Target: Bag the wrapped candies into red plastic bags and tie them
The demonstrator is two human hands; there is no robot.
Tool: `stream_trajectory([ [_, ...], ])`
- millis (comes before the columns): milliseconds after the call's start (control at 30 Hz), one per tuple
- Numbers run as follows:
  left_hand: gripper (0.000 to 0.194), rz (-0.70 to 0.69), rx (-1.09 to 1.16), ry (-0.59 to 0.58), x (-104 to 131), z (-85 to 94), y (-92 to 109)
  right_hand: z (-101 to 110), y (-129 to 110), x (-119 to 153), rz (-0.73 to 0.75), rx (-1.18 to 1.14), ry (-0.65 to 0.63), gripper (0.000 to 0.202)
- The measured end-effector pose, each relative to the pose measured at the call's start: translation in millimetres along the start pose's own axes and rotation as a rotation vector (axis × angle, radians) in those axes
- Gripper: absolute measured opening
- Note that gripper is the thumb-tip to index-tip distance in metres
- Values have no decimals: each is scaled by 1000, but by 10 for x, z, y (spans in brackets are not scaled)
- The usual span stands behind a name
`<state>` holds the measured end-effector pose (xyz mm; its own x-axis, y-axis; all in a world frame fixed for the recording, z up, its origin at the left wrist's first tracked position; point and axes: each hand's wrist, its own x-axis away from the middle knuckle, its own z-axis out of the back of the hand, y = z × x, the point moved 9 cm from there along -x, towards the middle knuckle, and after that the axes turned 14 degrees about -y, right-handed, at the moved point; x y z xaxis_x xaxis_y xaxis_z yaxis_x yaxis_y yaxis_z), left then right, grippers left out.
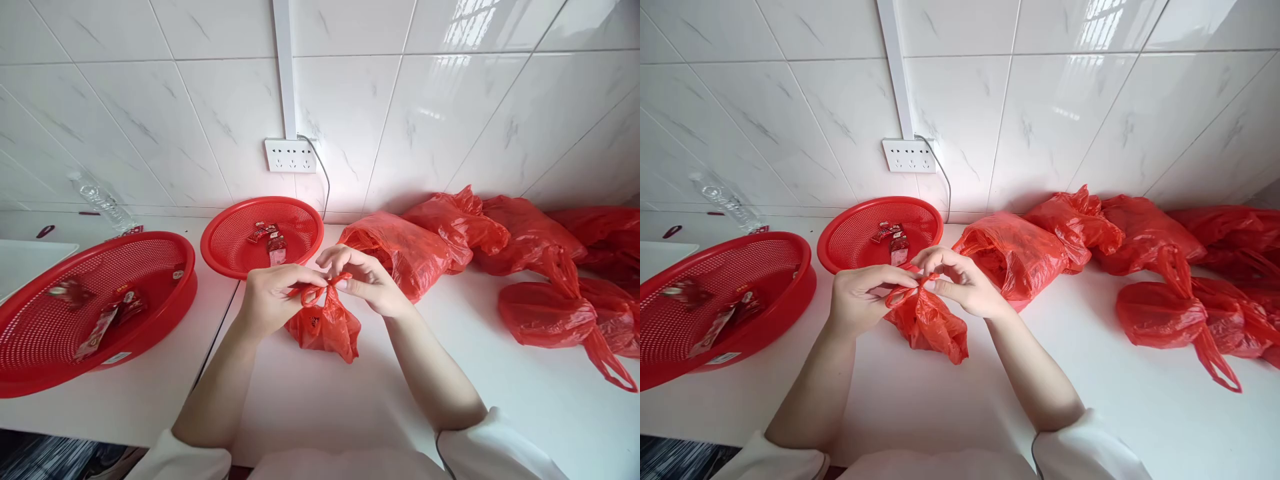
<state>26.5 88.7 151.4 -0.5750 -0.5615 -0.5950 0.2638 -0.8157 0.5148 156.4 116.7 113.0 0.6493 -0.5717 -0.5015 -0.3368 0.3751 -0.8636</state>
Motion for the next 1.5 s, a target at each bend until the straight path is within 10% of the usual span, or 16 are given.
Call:
stream_trajectory([
  [300, 13, 22, 9, -22, -22, 210, -1, 12, 74, -5, 30, -234, -1, 18],
  [700, 21, 502, 36, 130, 274, 794, -671, 740, -740, 597, -65, 804, 427, 52],
  [933, 31, 755, 105, -25, 310, 540, -924, 1055, -770, 855, -238, 973, 731, 58],
  [1167, 26, 855, 49, -421, 337, 137, -1026, 813, -383, 579, -478, 1058, 411, 35],
  [1367, 37, 891, -99, -467, 358, 159, -1053, -154, 679, 498, -579, 1032, -204, 95],
  [1500, 40, 902, -165, -396, 363, 309, -1072, -331, 849, 692, -635, 1077, -314, 30],
])
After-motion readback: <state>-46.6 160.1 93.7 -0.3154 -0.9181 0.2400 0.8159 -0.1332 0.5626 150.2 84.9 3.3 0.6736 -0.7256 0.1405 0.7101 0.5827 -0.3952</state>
